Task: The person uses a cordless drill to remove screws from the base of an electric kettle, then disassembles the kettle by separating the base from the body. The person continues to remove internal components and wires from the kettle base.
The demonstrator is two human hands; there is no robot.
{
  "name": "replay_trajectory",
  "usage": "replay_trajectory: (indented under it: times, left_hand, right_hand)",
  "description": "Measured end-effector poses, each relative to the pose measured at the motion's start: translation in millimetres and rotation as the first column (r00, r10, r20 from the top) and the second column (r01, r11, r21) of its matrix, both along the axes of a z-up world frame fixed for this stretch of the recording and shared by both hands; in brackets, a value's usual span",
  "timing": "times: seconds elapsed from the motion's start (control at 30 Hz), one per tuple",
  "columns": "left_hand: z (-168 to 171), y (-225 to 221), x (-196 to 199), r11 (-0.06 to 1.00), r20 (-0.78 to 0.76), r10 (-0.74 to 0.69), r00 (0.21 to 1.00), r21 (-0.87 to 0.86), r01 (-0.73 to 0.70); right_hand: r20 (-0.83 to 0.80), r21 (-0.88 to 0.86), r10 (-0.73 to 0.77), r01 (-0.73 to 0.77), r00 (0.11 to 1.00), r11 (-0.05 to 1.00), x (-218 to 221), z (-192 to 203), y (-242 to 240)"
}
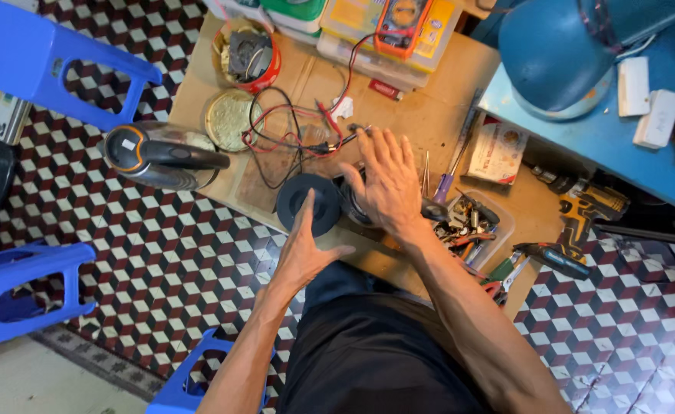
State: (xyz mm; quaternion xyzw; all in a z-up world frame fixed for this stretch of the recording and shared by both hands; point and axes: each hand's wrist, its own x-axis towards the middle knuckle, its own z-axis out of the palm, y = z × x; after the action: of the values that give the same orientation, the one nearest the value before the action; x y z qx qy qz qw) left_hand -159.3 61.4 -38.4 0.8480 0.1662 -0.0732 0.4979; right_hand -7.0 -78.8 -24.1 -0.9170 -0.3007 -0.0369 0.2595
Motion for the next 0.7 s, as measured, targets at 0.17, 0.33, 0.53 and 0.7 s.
replay_trajectory:
  times: [0.17,0.33,0.53,0.7]
  left_hand:
    - [17.7,-14.2,22.0,0.985,0.223,-0.099,0.97,0.163,0.063]
    - [25.8,-35.1,54.8,0.924,0.407,-0.313,0.858,0.341,0.175]
    - [14.5,-53.7,99.0,0.759,0.288,-0.593,0.752,0.513,0.402]
    - [7.4,-53.4,100.9,0.737,0.276,-0.625,0.73,0.516,0.436]
  right_hand:
    - [-0.473,0.522,0.09,0.196,0.876,0.83,12.9,-18.0,-36.8]
    - [-0.633,0.342,-0.155,0.454,0.758,0.823,-11.1,-2.1,-115.5]
    - [-0.426,0.273,-0.019,0.148,0.905,0.951,-50.4,-16.7,-131.1]
    - [-0.359,0.253,-0.041,0.139,0.932,0.957,-48.6,-26.9,-132.7]
